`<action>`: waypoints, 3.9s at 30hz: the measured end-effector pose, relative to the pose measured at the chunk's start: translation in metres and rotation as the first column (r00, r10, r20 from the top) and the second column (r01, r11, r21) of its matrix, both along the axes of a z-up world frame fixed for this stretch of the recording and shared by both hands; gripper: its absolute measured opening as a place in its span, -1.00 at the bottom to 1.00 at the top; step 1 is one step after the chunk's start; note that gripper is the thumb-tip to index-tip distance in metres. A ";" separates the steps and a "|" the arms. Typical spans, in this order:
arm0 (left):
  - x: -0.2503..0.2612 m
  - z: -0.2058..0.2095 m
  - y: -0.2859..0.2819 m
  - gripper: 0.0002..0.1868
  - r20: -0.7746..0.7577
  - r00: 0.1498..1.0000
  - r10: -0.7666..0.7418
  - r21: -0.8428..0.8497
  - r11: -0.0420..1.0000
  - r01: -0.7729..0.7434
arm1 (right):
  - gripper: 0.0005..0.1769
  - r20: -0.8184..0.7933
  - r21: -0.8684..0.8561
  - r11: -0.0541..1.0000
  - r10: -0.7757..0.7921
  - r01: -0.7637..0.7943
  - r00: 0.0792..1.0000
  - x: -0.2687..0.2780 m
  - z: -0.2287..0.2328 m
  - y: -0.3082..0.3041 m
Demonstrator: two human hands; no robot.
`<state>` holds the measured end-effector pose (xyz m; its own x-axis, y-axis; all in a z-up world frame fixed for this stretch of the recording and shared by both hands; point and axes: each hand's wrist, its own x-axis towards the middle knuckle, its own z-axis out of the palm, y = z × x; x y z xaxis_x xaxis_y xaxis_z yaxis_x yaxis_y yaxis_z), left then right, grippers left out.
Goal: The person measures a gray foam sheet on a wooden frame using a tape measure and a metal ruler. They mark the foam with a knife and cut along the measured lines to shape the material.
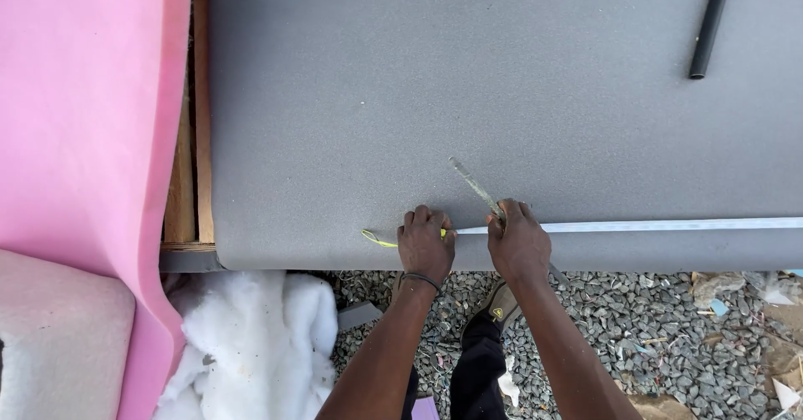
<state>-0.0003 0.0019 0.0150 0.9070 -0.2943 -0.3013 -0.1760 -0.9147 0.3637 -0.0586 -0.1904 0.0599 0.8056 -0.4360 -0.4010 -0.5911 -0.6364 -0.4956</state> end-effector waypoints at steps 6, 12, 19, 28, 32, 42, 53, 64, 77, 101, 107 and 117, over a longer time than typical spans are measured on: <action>0.009 -0.008 0.006 -0.81 -0.014 0.999 -0.041 0.019 0.999 0.042 | -0.63 -0.085 -0.192 0.962 0.183 -0.196 0.979 0.006 -0.027 0.010; 0.019 -0.011 0.005 -0.87 -0.066 0.992 -0.103 0.063 0.992 0.107 | -0.66 -0.041 -0.202 0.960 0.189 -0.194 0.981 -0.001 -0.054 0.011; 0.024 -0.004 0.009 -0.89 -0.081 0.987 -0.138 0.046 0.989 0.142 | -0.66 0.098 -0.205 0.966 0.183 -0.160 0.978 -0.012 -0.039 0.010; 0.051 -0.001 0.014 -0.90 -0.076 0.994 -0.082 -0.021 0.996 0.081 | -0.67 0.205 -0.041 0.970 -0.225 0.238 0.953 -0.016 -0.033 -0.005; 0.067 -0.009 0.009 -0.91 -0.067 0.996 -0.052 -0.030 0.998 0.050 | -0.71 0.153 -0.124 0.957 -0.245 0.264 0.958 -0.005 -0.042 -0.016; 0.099 -0.020 -0.028 -0.72 -0.165 0.972 0.168 -0.415 0.882 -0.222 | -0.48 0.108 -0.153 0.980 -0.112 0.128 0.988 0.063 0.006 -0.014; 0.065 0.009 0.065 -0.52 -0.399 0.896 0.198 -0.407 0.837 -0.366 | 0.03 -0.068 -0.190 0.969 0.145 -0.155 0.987 0.063 -0.036 0.044; 0.045 0.031 0.236 -0.74 -0.332 0.877 0.347 -0.395 0.793 -0.463 | 0.16 0.036 -0.093 0.981 0.173 -0.169 0.984 0.039 0.044 0.160; 0.006 0.082 0.348 -0.62 -0.286 0.783 0.553 -0.297 0.725 -0.621 | 0.07 -0.188 0.027 0.921 0.387 -0.389 0.903 0.016 0.089 0.177; 0.105 0.182 0.826 0.52 0.491 0.175 0.853 0.016 0.192 -0.981 | 0.09 -0.370 0.015 0.758 0.610 -0.652 0.700 0.156 0.073 0.394; 0.150 0.185 0.929 0.55 0.280 0.246 0.928 0.136 0.215 -0.967 | 0.07 -0.366 0.042 0.673 0.698 -0.739 0.615 0.201 0.081 0.515; 0.116 0.229 0.964 -0.02 0.164 0.238 0.957 -0.014 0.243 -0.970 | 0.09 -0.319 0.112 0.631 0.754 -0.767 0.574 0.235 0.121 0.654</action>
<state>0.1161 0.9661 0.2435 0.5174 0.8435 -0.1443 0.8257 -0.4478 0.3431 0.1763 0.4632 0.1807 0.6820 0.2600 -0.6835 0.0072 -0.9370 -0.3492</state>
